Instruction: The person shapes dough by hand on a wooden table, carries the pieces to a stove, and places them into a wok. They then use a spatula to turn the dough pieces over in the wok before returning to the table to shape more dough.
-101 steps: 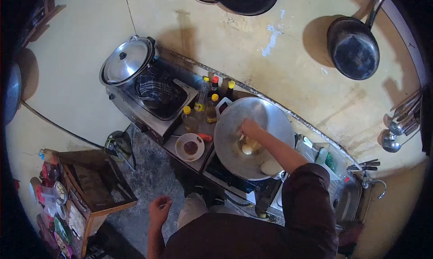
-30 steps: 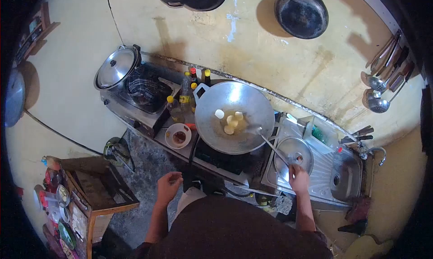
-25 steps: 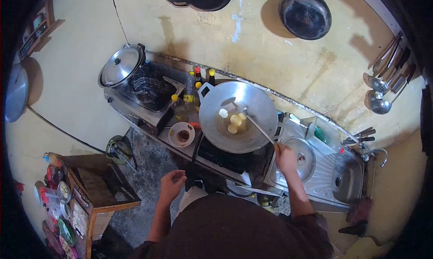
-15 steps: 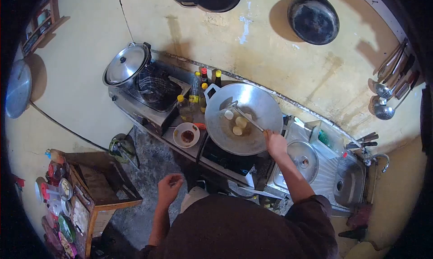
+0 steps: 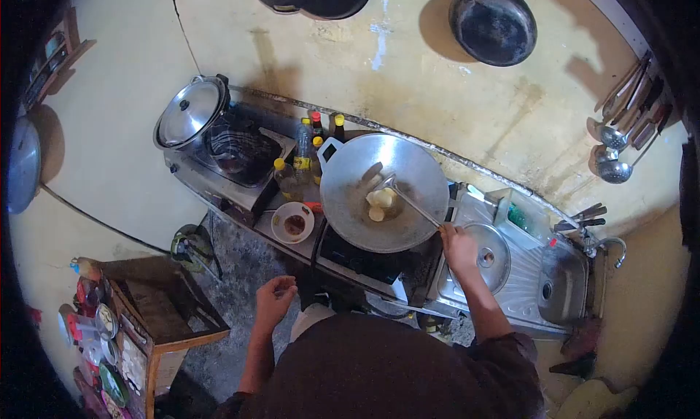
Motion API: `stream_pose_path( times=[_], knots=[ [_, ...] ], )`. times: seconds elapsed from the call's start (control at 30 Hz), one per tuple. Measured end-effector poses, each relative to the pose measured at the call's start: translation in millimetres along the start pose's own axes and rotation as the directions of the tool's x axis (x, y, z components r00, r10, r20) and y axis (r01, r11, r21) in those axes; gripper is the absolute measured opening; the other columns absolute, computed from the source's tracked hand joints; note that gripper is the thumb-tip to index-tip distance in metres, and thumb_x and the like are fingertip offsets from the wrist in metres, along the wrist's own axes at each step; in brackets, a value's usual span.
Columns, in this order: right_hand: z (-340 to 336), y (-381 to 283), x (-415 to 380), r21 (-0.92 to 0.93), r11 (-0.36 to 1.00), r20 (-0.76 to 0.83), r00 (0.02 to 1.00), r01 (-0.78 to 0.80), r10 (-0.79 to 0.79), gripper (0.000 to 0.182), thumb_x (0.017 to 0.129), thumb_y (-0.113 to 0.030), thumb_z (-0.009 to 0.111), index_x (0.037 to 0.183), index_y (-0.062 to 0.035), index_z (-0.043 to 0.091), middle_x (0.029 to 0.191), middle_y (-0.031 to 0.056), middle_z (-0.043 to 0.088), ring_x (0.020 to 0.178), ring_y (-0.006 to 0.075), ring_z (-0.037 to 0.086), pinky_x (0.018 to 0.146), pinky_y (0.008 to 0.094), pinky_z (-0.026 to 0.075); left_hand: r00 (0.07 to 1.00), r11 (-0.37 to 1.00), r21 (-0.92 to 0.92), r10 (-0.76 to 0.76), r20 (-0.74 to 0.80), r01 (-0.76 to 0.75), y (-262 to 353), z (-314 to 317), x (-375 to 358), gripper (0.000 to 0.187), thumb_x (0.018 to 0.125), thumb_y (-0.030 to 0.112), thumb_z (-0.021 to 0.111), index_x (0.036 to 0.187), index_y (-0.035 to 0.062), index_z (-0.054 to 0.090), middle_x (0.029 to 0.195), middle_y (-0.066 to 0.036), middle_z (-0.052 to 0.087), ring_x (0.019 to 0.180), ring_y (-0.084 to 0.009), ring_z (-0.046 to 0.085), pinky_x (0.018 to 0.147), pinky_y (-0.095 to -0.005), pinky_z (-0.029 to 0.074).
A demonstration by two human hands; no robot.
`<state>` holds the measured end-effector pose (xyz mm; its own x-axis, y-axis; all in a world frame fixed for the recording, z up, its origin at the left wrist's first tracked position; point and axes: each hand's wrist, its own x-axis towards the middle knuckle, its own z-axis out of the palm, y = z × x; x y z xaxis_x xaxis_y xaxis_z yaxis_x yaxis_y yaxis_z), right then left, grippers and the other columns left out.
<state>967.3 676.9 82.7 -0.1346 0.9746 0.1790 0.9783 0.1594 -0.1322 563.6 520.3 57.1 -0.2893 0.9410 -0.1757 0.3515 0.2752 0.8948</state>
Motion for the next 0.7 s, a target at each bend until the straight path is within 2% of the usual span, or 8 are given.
stream_pose_path(
  times=[0.03,0.1,0.23,0.3,0.43,0.5,0.53,0.7],
  knots=[
    [-2,3,-9,-0.002,1.000,-0.002,1.000,-0.007,0.007,0.020,0.089,-0.023,0.049,0.098,-0.0100,0.061,0.085,0.0160,0.063,0.071,0.0352,0.063,0.060,0.0448,0.051,1.000,1.000,-0.022,-0.006,0.005,0.006,0,2,3,0.023,0.077,0.008,0.066,0.099,0.0023,0.065,0.093,-0.009,0.067,0.084,-0.0161,0.064,0.075,-0.0311,0.051],
    [-7,8,-29,0.077,0.980,-0.025,0.982,-0.183,0.185,0.019,0.089,-0.024,0.051,0.096,-0.0094,0.061,0.082,0.0161,0.062,0.072,0.0354,0.062,0.061,0.0448,0.050,1.000,0.999,-0.044,-0.009,0.015,0.010,2,5,7,0.023,0.077,0.008,0.067,0.098,0.0022,0.065,0.093,-0.008,0.067,0.084,-0.0159,0.064,0.075,-0.0313,0.051],
    [-15,30,-91,0.136,0.967,-0.084,0.970,-0.214,0.227,0.017,0.087,-0.021,0.054,0.095,-0.0084,0.062,0.079,0.0158,0.061,0.072,0.0346,0.062,0.061,0.0438,0.049,0.999,1.000,-0.015,0.021,0.035,-0.020,14,12,11,0.023,0.076,0.008,0.067,0.099,0.0023,0.065,0.091,-0.008,0.067,0.083,-0.0158,0.064,0.075,-0.0297,0.050],
    [-4,44,-124,0.274,0.931,-0.087,0.958,-0.242,0.274,0.016,0.085,-0.014,0.055,0.097,-0.0049,0.062,0.084,0.0173,0.062,0.071,0.0363,0.061,0.064,0.0438,0.049,0.999,1.000,0.008,0.020,0.050,-0.020,14,17,13,0.024,0.076,0.008,0.067,0.099,0.0024,0.065,0.091,-0.008,0.067,0.082,-0.0157,0.064,0.075,-0.0292,0.050],
    [11,59,-167,0.300,0.933,-0.125,0.962,-0.196,0.242,0.016,0.083,-0.009,0.057,0.099,-0.0050,0.060,0.078,0.0148,0.061,0.069,0.0342,0.061,0.061,0.0423,0.048,0.993,0.999,-0.020,0.043,0.114,-0.041,11,31,19,0.024,0.076,0.007,0.066,0.100,0.0017,0.064,0.090,-0.009,0.067,0.084,-0.0163,0.065,0.076,-0.0293,0.050],
    [29,71,-179,0.352,0.922,-0.120,0.969,-0.162,0.216,0.019,0.084,-0.008,0.055,0.101,-0.0038,0.058,0.079,0.0155,0.060,0.070,0.0349,0.060,0.062,0.0427,0.048,0.988,0.998,-0.044,0.052,0.143,-0.046,16,36,20,0.024,0.076,0.008,0.066,0.100,0.0014,0.064,0.090,-0.010,0.067,0.085,-0.0165,0.065,0.077,-0.0298,0.050],
    [36,77,-186,0.371,0.910,-0.062,0.972,-0.187,0.225,0.023,0.084,-0.007,0.053,0.106,-0.0031,0.056,0.083,0.0173,0.060,0.075,0.0361,0.060,0.067,0.0429,0.048,0.986,0.998,-0.024,0.056,0.158,-0.053,19,37,19,0.025,0.076,0.008,0.066,0.100,0.0012,0.064,0.091,-0.010,0.067,0.085,-0.0168,0.065,0.078,-0.0297,0.050],
    [73,109,-197,0.407,0.896,-0.053,0.975,-0.178,0.218,0.021,0.084,-0.009,0.054,0.103,-0.0002,0.055,0.088,0.0196,0.058,0.080,0.0380,0.057,0.071,0.0449,0.046,0.984,0.999,-0.005,0.050,0.170,-0.050,12,41,12,0.025,0.076,0.009,0.066,0.099,0.0012,0.064,0.092,-0.011,0.067,0.086,-0.0176,0.065,0.079,-0.0296,0.050]
  ],
)
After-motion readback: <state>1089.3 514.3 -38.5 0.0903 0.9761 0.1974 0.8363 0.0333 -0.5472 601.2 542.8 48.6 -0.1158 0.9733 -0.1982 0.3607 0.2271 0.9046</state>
